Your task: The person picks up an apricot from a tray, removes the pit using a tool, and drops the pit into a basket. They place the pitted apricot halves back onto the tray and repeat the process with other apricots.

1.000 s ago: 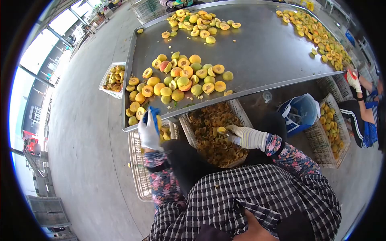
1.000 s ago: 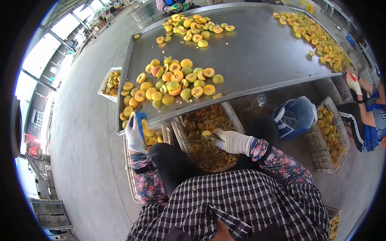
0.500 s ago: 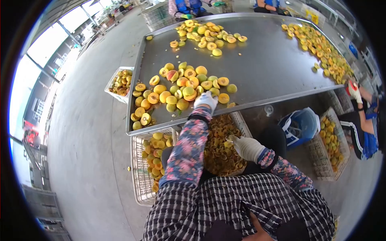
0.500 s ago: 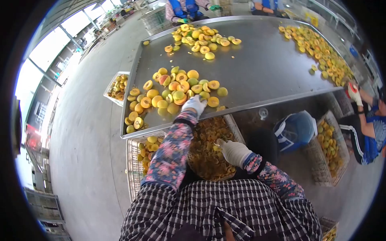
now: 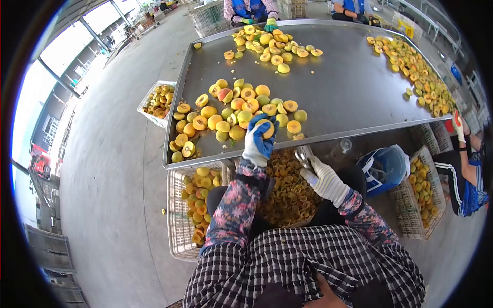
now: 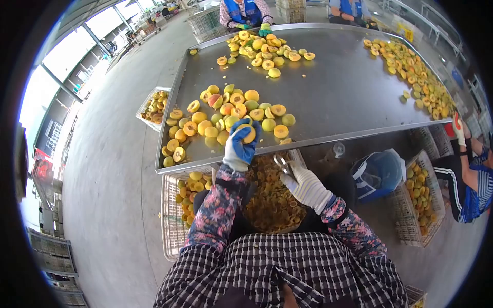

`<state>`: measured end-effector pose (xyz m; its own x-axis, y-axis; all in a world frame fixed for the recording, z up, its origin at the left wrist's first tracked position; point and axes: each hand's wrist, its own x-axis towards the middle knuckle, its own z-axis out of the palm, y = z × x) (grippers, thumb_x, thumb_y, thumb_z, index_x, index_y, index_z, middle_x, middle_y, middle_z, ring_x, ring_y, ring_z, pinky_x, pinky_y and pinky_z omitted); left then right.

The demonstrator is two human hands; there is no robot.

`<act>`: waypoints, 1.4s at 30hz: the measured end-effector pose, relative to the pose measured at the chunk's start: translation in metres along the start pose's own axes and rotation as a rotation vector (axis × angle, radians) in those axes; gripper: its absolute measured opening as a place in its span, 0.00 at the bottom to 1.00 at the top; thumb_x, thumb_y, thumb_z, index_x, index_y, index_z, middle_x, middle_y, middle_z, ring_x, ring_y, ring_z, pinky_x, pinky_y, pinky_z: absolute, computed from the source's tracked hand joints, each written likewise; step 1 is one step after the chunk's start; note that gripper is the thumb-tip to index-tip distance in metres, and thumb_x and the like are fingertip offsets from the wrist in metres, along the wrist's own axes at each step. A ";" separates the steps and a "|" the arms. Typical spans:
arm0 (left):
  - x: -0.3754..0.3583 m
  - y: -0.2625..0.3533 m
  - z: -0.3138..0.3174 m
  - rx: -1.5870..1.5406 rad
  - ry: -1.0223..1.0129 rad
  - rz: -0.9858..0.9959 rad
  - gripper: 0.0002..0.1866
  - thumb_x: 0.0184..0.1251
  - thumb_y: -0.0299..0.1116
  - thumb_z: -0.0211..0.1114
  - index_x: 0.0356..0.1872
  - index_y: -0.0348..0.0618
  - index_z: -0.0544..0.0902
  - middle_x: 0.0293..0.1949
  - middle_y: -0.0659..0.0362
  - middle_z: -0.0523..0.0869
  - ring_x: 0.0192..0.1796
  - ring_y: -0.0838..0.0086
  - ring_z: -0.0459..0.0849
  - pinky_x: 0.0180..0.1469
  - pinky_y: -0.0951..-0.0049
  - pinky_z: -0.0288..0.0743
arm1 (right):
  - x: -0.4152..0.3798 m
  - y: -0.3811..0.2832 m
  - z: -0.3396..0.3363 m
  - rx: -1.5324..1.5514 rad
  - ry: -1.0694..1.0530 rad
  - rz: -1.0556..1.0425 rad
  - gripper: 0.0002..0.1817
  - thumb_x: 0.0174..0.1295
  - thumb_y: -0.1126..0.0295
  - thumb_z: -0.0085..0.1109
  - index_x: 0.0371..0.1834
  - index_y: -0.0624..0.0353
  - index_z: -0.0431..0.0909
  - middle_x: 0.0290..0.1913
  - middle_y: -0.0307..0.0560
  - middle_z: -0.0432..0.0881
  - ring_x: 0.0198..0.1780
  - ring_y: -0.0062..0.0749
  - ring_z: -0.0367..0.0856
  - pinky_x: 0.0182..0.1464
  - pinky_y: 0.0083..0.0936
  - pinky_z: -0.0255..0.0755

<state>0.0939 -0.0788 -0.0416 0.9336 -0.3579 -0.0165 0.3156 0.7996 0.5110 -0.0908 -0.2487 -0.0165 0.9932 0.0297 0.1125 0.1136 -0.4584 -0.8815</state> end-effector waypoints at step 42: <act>-0.115 0.026 0.029 0.456 -0.080 -0.026 0.20 0.77 0.32 0.56 0.66 0.38 0.71 0.55 0.53 0.80 0.59 0.69 0.79 0.62 0.66 0.77 | 0.033 -0.037 0.015 -0.079 0.010 -0.331 0.17 0.66 0.61 0.63 0.48 0.62 0.71 0.34 0.56 0.84 0.36 0.53 0.85 0.39 0.40 0.77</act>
<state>-0.0098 -0.0309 -0.0013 0.9047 -0.4253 0.0227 0.2152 0.5025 0.8374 -0.0618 -0.2172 0.0125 0.9022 0.1806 0.3916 0.4275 -0.4929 -0.7578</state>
